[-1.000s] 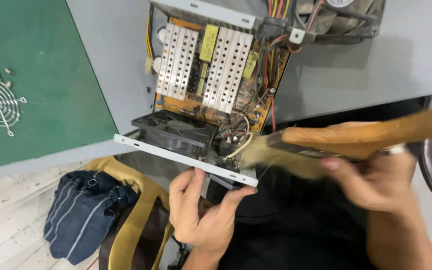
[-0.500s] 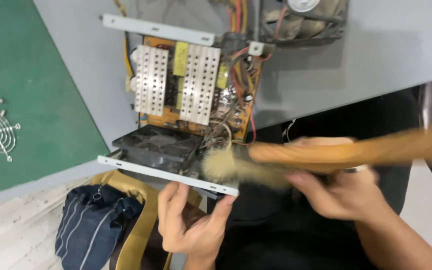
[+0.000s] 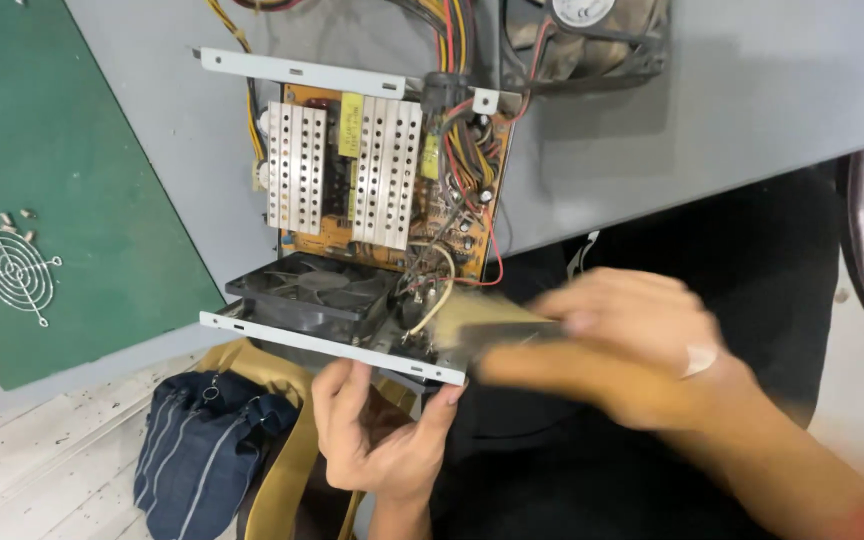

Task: Disassembling and cleaning a computer power supply unit using a screwdriver and a brush

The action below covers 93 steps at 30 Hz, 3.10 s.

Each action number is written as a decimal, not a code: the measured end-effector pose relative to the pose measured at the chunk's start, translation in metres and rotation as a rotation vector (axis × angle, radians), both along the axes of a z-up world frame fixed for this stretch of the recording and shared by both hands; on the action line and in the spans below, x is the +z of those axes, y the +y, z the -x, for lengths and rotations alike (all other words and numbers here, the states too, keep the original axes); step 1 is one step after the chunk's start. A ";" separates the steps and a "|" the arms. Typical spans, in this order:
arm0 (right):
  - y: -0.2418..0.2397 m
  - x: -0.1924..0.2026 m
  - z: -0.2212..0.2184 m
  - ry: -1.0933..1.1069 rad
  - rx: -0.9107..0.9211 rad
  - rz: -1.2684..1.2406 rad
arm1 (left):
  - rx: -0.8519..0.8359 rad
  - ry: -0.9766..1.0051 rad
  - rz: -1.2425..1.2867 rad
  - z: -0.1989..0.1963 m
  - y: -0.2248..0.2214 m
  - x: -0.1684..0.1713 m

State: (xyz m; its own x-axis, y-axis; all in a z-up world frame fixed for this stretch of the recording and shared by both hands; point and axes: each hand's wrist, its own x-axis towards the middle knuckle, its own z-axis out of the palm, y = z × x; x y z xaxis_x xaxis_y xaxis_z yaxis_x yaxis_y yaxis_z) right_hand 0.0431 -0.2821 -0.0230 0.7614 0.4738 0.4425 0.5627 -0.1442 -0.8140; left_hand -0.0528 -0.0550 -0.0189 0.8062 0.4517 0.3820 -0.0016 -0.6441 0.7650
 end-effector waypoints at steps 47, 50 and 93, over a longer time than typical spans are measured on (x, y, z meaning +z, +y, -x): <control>-0.009 0.065 -0.076 0.281 -0.146 0.156 | 0.412 0.141 0.338 0.004 0.002 0.004; -0.011 0.059 -0.066 0.359 -0.146 0.084 | 0.224 0.190 0.360 0.005 0.007 0.012; 0.108 0.121 -0.119 0.020 0.295 0.538 | -0.134 0.037 0.426 -0.055 0.096 0.006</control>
